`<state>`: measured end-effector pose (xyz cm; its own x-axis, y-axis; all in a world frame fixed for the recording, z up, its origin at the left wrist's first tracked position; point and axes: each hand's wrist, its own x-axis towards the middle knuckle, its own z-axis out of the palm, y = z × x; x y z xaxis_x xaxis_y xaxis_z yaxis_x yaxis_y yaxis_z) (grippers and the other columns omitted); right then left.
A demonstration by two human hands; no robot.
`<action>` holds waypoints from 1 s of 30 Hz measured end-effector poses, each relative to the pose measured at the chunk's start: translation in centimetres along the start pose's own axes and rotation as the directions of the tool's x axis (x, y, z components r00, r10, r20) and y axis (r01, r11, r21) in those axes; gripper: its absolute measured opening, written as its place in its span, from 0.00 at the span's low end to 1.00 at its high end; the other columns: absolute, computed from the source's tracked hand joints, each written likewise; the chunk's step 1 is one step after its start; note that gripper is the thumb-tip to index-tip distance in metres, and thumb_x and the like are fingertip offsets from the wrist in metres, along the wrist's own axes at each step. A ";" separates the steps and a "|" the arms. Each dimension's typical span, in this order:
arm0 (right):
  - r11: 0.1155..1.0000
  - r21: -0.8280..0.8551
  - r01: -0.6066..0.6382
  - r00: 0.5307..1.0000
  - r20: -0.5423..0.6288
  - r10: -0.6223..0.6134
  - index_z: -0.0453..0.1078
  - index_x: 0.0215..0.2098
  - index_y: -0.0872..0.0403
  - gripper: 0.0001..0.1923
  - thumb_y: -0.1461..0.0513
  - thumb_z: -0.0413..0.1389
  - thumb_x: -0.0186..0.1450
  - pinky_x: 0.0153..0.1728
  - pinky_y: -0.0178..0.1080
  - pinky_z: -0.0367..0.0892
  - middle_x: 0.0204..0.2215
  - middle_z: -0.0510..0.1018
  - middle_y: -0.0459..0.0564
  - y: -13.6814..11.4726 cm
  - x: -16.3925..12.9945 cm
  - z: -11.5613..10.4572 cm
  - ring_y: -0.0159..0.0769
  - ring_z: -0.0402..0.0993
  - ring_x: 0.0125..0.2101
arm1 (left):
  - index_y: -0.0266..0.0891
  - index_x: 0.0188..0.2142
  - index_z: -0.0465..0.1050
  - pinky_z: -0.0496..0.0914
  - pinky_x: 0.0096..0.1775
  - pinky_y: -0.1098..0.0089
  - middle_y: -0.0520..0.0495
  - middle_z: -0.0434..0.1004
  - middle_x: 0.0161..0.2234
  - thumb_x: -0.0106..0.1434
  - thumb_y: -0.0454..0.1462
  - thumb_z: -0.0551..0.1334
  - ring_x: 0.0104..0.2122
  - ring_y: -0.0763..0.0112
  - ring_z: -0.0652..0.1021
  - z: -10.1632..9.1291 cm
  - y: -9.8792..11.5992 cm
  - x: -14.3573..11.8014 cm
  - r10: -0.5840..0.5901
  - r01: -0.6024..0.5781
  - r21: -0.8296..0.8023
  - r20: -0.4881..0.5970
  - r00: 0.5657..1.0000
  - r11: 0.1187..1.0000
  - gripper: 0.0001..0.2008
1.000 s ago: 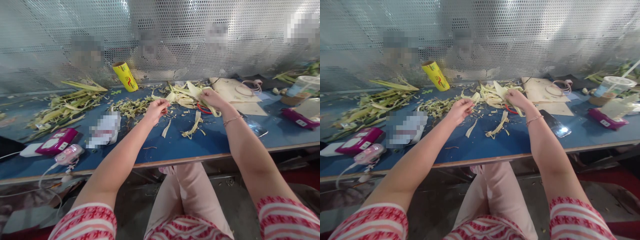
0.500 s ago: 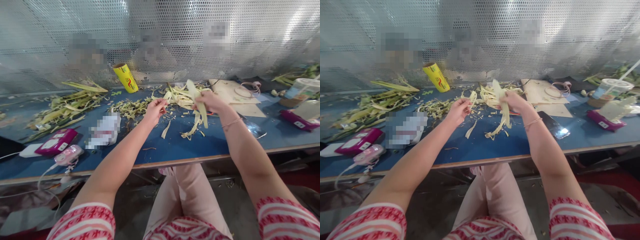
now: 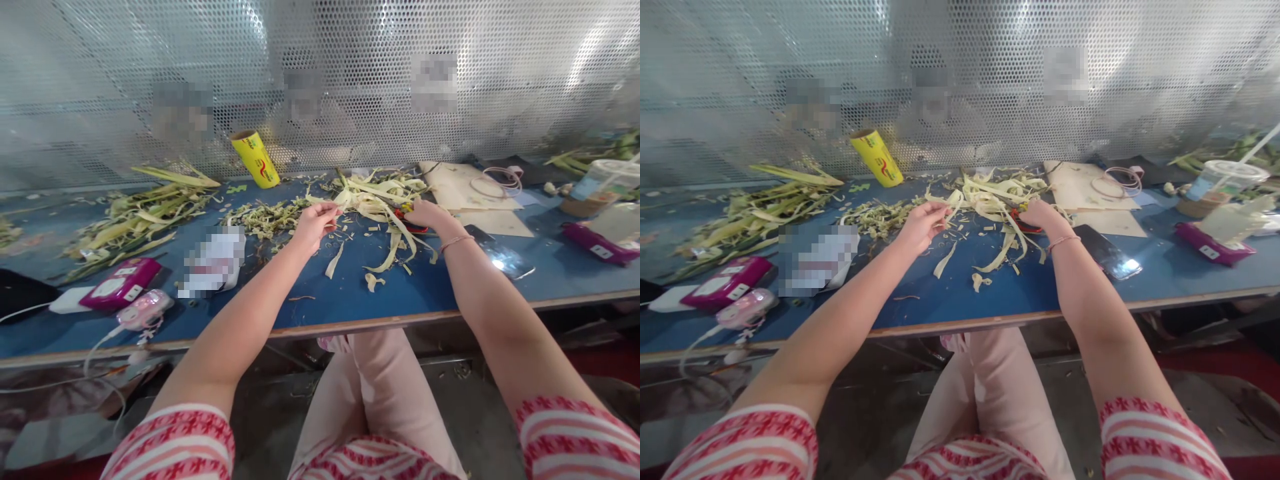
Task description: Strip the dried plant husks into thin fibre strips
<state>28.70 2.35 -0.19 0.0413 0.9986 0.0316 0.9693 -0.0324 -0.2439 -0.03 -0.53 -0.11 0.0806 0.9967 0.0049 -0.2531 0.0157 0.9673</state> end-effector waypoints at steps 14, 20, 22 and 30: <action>0.987 0.141 -0.077 0.922 -0.367 0.124 0.68 0.47 0.62 0.24 0.57 0.61 0.56 0.56 0.52 0.65 0.54 0.67 0.68 -0.2 -0.7 -1.4 0.55 0.69 0.53 | 0.35 0.35 0.74 0.67 0.26 0.79 0.51 0.80 0.29 0.58 0.27 0.65 0.19 0.85 0.69 -0.1 0.2 0.1 -0.006 0.007 0.019 -0.051 0.999 1.000 0.05; 0.463 0.886 0.018 0.891 -0.225 0.395 0.59 0.30 0.49 0.10 0.54 0.51 0.65 0.38 0.44 0.73 0.28 0.70 0.47 -1.5 -0.6 -2.8 0.38 0.72 0.32 | 0.35 0.34 0.74 0.67 0.26 0.78 0.51 0.80 0.29 0.59 0.27 0.63 0.19 0.84 0.69 -0.1 0.2 0.1 0.011 -0.010 0.026 -0.046 0.999 1.000 0.05; 0.272 0.962 0.031 0.888 -0.152 0.435 0.58 0.29 0.49 0.07 0.59 0.51 0.63 0.31 0.39 0.71 0.24 0.67 0.44 -1.5 -0.3 -2.7 0.34 0.70 0.26 | 0.35 0.34 0.73 0.67 0.26 0.78 0.51 0.80 0.29 0.59 0.27 0.64 0.19 0.84 0.69 -0.1 0.2 0.1 0.013 -0.011 0.037 -0.059 0.998 0.999 0.05; 0.538 0.771 0.340 0.779 -0.552 0.298 0.63 0.46 0.49 0.13 0.62 0.50 0.62 0.36 0.44 0.73 0.44 0.75 0.51 -0.6 -0.3 -2.4 0.38 0.76 0.36 | 0.35 0.33 0.74 0.66 0.25 0.79 0.51 0.80 0.29 0.56 0.28 0.68 0.20 0.85 0.69 -0.2 0.1 0.3 0.047 -0.041 0.058 -0.109 0.993 0.998 0.06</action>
<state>28.68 1.96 2.25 0.4549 0.7459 0.4865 0.3488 0.3534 -0.8680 -0.20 -0.18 -0.01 -0.0371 0.9991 0.0223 -0.2003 -0.0293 0.9793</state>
